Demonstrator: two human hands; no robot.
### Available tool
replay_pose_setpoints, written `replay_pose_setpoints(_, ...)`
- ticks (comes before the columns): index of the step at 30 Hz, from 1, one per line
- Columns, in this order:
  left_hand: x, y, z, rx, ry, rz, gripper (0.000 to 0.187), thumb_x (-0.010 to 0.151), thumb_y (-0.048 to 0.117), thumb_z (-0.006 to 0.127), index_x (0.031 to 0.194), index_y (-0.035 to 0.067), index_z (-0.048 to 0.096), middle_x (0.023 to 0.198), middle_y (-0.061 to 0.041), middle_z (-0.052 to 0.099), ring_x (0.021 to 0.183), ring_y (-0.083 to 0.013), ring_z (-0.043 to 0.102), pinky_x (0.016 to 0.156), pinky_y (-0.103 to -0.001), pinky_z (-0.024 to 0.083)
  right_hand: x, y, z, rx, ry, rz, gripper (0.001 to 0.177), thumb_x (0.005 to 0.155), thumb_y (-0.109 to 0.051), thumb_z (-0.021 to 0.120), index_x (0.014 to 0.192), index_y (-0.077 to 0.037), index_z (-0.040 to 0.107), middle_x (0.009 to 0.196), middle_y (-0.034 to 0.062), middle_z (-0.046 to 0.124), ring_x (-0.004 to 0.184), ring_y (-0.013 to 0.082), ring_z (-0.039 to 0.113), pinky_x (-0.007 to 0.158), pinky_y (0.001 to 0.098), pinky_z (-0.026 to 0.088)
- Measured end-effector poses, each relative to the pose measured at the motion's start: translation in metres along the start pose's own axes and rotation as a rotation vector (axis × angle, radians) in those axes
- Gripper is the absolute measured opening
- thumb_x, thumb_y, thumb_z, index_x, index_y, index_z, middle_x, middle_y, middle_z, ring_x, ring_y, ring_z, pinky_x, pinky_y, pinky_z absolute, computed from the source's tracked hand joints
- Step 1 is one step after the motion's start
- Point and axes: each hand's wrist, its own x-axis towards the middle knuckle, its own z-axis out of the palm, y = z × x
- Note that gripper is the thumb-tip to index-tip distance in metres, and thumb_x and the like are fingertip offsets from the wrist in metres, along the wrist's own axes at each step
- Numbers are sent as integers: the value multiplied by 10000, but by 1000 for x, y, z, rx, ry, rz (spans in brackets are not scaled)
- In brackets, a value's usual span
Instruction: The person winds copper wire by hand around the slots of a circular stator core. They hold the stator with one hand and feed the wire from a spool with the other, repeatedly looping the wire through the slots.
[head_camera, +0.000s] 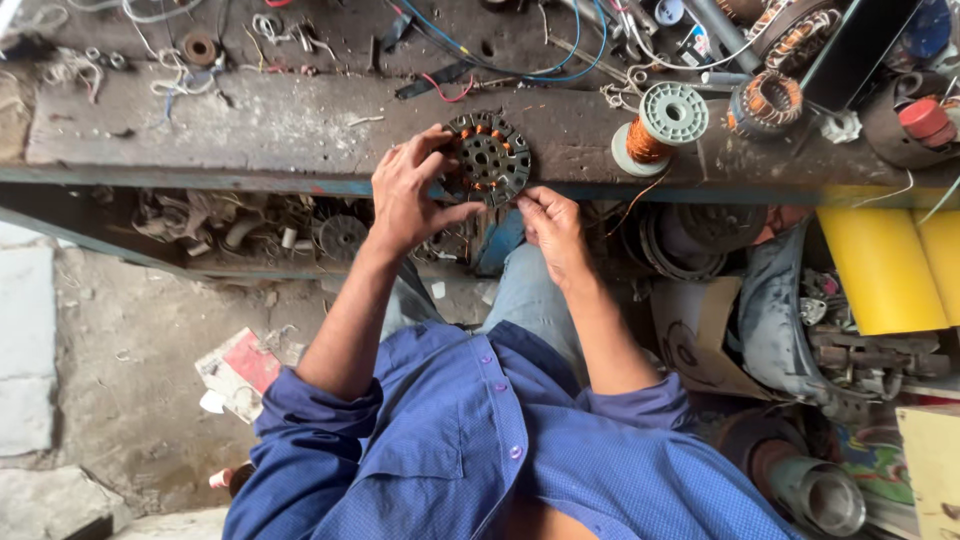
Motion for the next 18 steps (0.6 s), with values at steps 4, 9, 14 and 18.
replay_pose_setpoints(4, -1, 2, -2, -3, -23, -21, 586, 675, 566, 917, 965, 99, 716, 1350, -104, 639, 1229, -295, 630, 978, -429, 482, -8, -4, -1, 113, -9, 35, 116, 1027, -116, 633, 1069, -26, 694, 666, -103, 449, 541, 1, 326, 485, 198, 249)
replay_pose_setpoints(9, 1, 1, -4, -22, -37, -22, 623, 679, 601, 906, 975, 86, 720, 1352, -87, 644, 1238, -289, 636, 978, -431, 480, -19, -25, 5, 333, -68, 129, 130, 1023, -115, 629, 1080, -5, 668, 643, -94, 407, 534, 13, 331, 480, 203, 249)
replay_pose_setpoints(14, -2, -1, -4, -29, -47, -28, 651, 690, 638, 880, 979, 75, 727, 1385, -95, 632, 1266, -300, 620, 1011, -442, 481, -31, -30, 25, 192, -7, -12, 120, 1019, -114, 634, 1059, -28, 708, 625, -102, 412, 516, -1, 319, 467, 193, 257)
replay_pose_setpoints(18, -3, -2, -6, -38, -55, -7, 639, 719, 625, 875, 1013, 76, 735, 1410, -94, 624, 1318, -303, 606, 1031, -443, 476, -36, -8, 44, -160, -45, -155, 124, 1016, -105, 642, 1079, -39, 726, 701, -77, 564, 565, 11, 409, 498, 192, 317)
